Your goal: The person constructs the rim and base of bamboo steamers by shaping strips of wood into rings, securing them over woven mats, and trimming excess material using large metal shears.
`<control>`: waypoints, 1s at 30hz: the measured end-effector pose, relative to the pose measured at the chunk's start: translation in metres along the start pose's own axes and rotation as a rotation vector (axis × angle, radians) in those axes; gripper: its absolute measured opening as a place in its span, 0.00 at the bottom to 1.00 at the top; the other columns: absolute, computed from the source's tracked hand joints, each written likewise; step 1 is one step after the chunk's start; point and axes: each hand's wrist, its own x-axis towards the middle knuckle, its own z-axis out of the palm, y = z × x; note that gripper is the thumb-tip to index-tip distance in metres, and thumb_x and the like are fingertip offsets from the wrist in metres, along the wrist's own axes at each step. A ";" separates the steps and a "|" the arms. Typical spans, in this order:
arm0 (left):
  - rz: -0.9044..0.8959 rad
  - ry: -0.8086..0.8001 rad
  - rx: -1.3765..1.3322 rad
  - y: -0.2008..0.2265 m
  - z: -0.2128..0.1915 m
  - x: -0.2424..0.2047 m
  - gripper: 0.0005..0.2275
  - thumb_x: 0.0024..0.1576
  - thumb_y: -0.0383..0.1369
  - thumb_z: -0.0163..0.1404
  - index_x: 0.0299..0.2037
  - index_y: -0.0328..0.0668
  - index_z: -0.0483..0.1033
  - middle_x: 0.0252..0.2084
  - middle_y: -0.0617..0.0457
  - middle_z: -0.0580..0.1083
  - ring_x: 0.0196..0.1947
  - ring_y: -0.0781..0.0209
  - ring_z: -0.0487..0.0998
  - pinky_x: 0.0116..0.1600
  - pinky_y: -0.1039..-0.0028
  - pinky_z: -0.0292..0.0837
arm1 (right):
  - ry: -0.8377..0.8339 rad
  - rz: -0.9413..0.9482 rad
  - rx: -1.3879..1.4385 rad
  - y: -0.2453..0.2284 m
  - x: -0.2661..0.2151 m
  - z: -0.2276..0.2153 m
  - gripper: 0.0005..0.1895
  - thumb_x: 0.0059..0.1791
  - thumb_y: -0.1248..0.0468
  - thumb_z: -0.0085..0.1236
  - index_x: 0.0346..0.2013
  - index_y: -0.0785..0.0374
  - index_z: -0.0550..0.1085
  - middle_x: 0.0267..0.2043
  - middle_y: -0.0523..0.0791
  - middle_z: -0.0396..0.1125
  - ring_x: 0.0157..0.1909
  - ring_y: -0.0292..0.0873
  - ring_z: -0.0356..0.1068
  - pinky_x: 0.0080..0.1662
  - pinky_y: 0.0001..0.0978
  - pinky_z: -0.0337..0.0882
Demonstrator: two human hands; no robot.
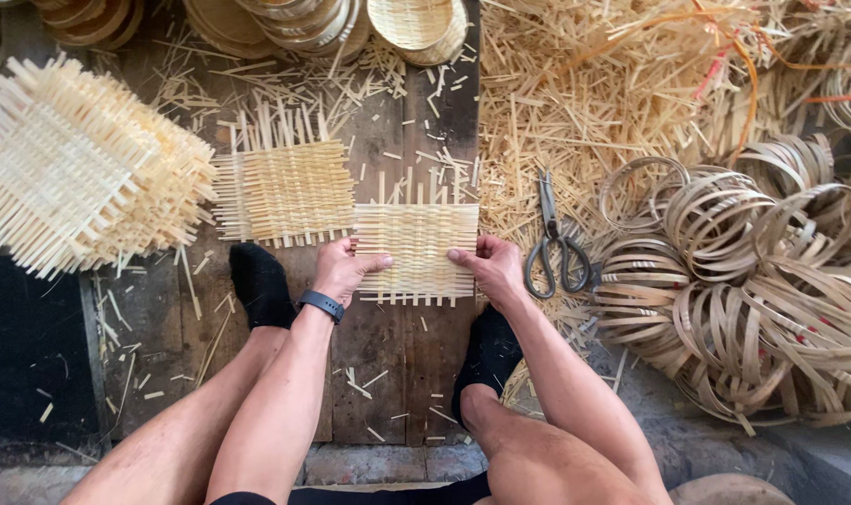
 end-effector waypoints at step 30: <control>0.600 0.381 0.467 0.076 0.037 -0.041 0.20 0.54 0.30 0.63 0.55 0.34 0.72 0.51 0.50 0.75 0.47 0.63 0.77 0.47 0.75 0.77 | 0.499 -0.567 -0.924 -0.005 0.061 -0.170 0.08 0.56 0.65 0.56 0.37 0.57 0.82 0.31 0.45 0.77 0.35 0.42 0.74 0.58 0.45 0.63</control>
